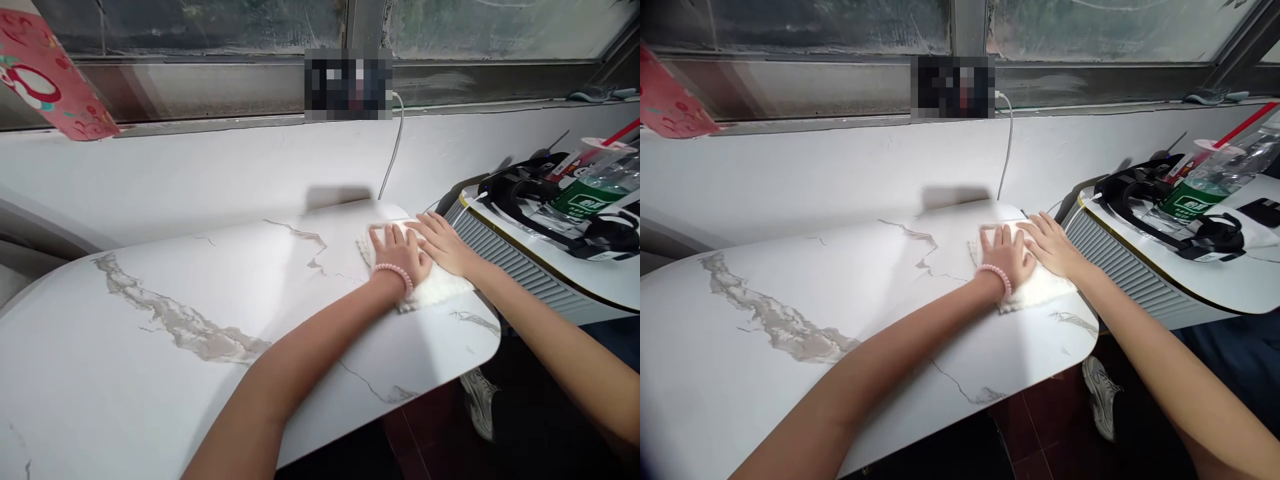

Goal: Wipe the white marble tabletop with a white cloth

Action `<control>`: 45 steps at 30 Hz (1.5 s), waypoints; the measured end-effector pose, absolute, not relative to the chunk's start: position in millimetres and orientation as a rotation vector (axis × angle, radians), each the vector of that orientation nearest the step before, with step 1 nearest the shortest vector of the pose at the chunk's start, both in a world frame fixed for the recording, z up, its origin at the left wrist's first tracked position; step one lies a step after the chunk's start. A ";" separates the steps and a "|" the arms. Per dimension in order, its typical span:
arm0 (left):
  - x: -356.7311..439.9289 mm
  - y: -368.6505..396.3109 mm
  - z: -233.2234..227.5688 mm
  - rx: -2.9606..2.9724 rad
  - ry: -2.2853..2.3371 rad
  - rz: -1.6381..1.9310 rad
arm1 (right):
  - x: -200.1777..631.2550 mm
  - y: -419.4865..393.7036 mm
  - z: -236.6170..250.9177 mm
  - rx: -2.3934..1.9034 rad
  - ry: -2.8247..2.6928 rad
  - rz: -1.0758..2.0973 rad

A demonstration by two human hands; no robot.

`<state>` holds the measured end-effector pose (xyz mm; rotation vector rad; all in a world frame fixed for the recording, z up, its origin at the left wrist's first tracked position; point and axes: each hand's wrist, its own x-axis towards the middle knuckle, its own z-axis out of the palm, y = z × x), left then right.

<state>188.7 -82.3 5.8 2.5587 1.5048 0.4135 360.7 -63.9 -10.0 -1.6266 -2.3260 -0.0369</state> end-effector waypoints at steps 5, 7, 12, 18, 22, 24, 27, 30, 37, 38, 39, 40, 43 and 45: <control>180.0 -16.4 6.5 2.498 1.583 0.403 | 344.6 6.6 -14.0 -1.502 -2.266 -0.207; 176.7 1.4 6.3 2.467 1.642 0.426 | 338.0 26.6 -12.3 -1.492 -2.254 -0.234; 168.4 31.6 5.9 2.465 1.668 0.446 | 327.6 57.3 -9.7 -1.570 -2.233 -0.223; 166.5 50.9 2.5 2.457 1.727 0.478 | 324.3 77.5 -11.8 -1.588 -2.243 -0.182; 166.6 48.4 0.6 2.492 1.720 0.468 | 325.4 76.0 -13.6 -1.561 -2.247 -0.185; 165.9 42.5 0.4 2.514 1.729 0.453 | 326.1 70.5 -14.7 -1.523 -2.243 -0.177; 164.4 30.6 0.3 2.514 1.747 0.404 | 325.5 59.7 -16.4 -1.491 -2.233 -0.166; 162.8 16.2 0.2 2.498 1.757 0.376 | 323.3 46.9 -18.4 -1.497 -2.223 -0.172; 163.7 -42.1 3.9 2.493 1.746 0.338 | 326.0 -11.8 -14.4 -1.501 -2.246 -0.106; 165.3 -53.3 4.6 2.499 1.741 0.343 | 327.7 -24.6 -12.3 -1.507 -2.251 -0.082; 167.2 -64.8 5.2 2.501 1.735 0.345 | 329.7 -38.1 -10.2 -1.511 -2.255 -0.059; 169.5 -76.5 5.6 2.503 1.728 0.346 | 331.9 -52.0 -8.2 -1.512 -2.256 -0.041; 177.5 -112.0 5.9 2.510 1.686 0.345 | 339.7 -94.5 -5.1 -1.537 -2.239 -0.033; 182.6 -134.5 5.4 2.526 1.654 0.351 | 345.7 -121.1 -5.3 -1.580 -2.225 -0.053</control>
